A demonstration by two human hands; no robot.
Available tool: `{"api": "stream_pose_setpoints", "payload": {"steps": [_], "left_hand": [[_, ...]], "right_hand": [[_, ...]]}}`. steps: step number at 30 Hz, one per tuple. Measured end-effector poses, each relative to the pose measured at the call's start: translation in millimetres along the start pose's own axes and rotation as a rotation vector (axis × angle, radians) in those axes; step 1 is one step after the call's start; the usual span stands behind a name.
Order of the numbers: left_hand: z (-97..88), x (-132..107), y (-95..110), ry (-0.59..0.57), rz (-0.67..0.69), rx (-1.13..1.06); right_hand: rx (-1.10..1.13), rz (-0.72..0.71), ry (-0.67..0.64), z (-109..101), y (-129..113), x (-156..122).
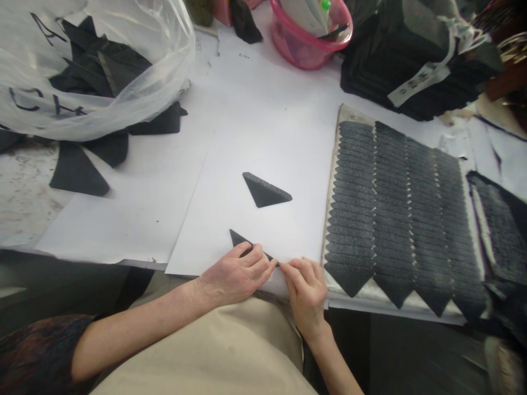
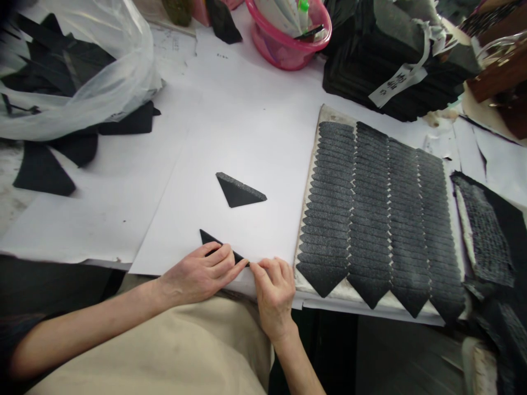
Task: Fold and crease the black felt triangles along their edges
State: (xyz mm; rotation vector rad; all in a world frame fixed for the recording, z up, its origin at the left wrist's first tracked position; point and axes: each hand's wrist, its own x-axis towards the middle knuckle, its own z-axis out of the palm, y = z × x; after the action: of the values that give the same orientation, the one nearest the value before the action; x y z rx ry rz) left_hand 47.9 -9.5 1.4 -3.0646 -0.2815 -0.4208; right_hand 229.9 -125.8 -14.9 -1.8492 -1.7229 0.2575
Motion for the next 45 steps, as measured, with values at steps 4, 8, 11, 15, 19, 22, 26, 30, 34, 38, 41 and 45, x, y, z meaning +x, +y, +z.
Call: {"api": "stream_pose_setpoints", "payload": {"steps": [4, 8, 11, 15, 19, 22, 26, 30, 34, 38, 41, 45], "left_hand": [[2.0, -1.1, 0.6, -0.017, -0.010, -0.033], [4.5, -2.0, 1.4, -0.032, -0.019, -0.068], [4.4, -1.4, 1.6, -0.035, -0.023, -0.078], [1.3, 0.4, 1.9, -0.051, -0.008, -0.029], [-1.7, 1.4, 4.3, -0.050, -0.002, 0.025], [-1.5, 1.0, 7.0, -0.027, -0.003, 0.056], [0.3, 0.3, 9.0, -0.003, -0.012, 0.085], [0.1, -0.1, 8.5, -0.002, -0.005, 0.109], [-0.6, -1.5, 8.2, -0.002, 0.003, 0.101], [2.3, -4.4, 9.1, 0.038, 0.004, 0.070], [5.3, -10.1, 8.3, 0.085, -0.023, 0.024], [5.6, -23.3, 4.7, 0.137, -0.079, -0.068]], "right_hand": [[-0.072, -0.053, -0.011, -1.1, 1.0, -0.1], [-0.102, -0.076, -0.013, -1.9, 2.1, -0.2], [-0.125, -0.102, -0.009, -1.6, 2.1, 0.8], [-0.141, -0.147, 0.001, -0.8, 0.8, 1.4], [-0.152, -0.154, -0.015, -1.4, -0.4, -1.4], [-0.154, -0.142, -0.067, -3.3, -0.3, -4.8], [-0.089, -0.074, -0.098, -6.1, 0.9, -9.3], [0.077, 0.080, 0.009, -6.1, -0.2, -13.2], [0.084, 0.141, 0.049, -1.8, -5.0, -15.3], [-0.032, 0.068, 0.022, 3.8, -6.5, -15.7], [-0.111, 0.000, 0.014, 5.4, -4.7, -16.6], [-0.143, -0.027, -0.002, 2.3, -3.0, -18.6]]}}
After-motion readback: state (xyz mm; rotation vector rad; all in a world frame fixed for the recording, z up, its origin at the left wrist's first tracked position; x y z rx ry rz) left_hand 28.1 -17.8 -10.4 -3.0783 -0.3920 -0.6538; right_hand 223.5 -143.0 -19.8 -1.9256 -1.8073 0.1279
